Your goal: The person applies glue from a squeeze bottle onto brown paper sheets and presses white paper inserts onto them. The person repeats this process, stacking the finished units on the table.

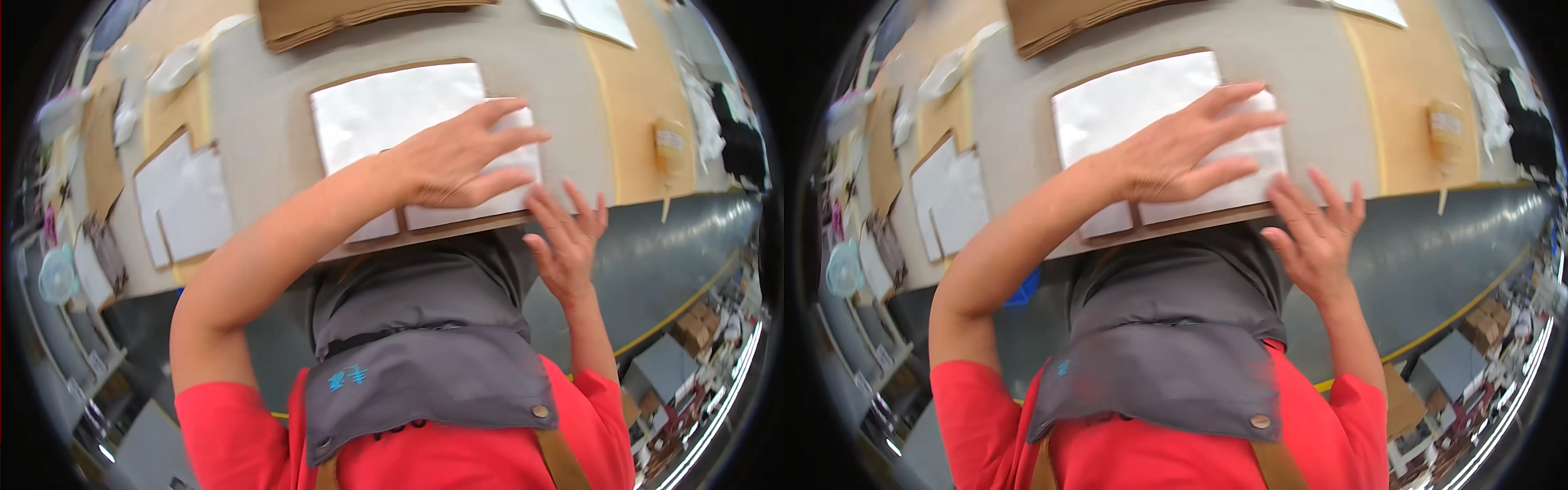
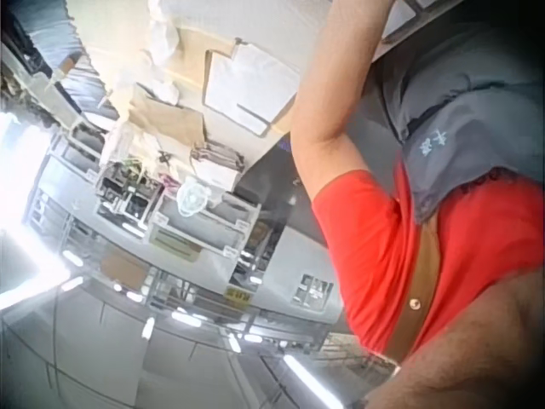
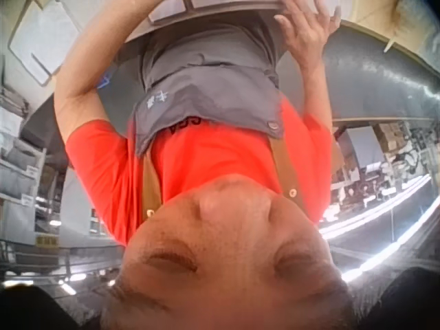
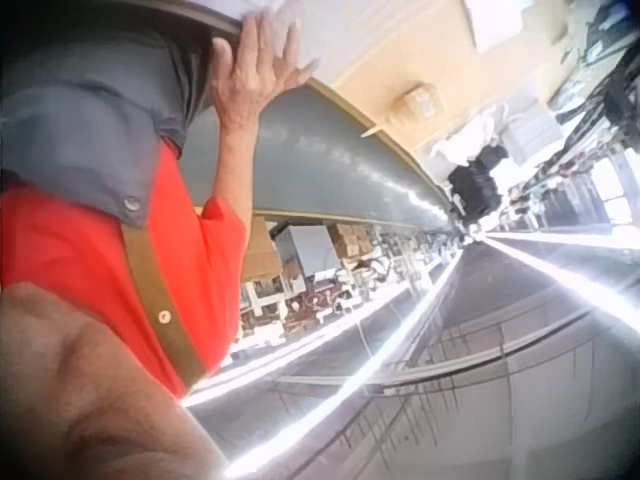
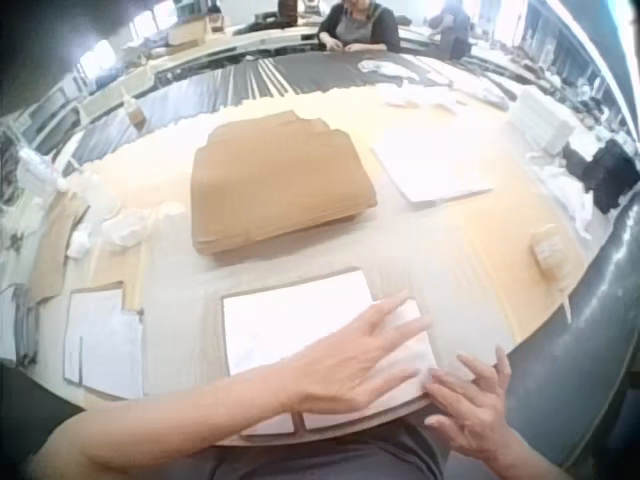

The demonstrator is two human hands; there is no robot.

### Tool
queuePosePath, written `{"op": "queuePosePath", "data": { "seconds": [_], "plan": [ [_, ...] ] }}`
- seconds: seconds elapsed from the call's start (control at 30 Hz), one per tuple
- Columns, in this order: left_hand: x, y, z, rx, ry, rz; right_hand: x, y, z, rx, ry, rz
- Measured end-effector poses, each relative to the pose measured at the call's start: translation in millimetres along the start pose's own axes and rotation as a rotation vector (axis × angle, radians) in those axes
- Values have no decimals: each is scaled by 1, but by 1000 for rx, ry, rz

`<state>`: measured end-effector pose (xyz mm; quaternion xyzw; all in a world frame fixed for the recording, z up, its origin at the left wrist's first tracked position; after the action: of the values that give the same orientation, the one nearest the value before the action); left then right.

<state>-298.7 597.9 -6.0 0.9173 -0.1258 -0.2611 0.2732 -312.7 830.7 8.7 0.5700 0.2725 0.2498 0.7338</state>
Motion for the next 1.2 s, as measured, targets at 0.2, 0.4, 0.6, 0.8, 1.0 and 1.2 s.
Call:
{"op": "queuePosePath", "data": {
  "seconds": [0.2,0.4,0.6,0.8,1.0,1.2],
  "plan": [
    [61,61,-34,-379,72,-37,-19,5,56,-193,128,35],
    [141,37,-76,-599,226,307,-24,-21,74,26,308,212],
    [158,26,-70,-634,260,381,-25,-29,69,139,343,218],
    [141,43,-79,-681,288,199,-42,4,78,16,189,169],
    [88,42,-10,-816,391,-113,-117,-43,107,-57,205,84],
    [92,36,3,-827,560,-72,-140,-68,82,53,81,62]
  ]
}}
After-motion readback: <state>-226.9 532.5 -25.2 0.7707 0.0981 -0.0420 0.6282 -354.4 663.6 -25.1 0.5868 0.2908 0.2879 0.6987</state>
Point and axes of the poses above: each hand's wrist, its own x-axis away from the middle knuckle, its own y-axis out of the back of the hand, z = x × y, the point moved 3 cm from there along -x, towards the middle knuckle, and after that the axes turned 13 degrees about -y, right-handed, at the moved point
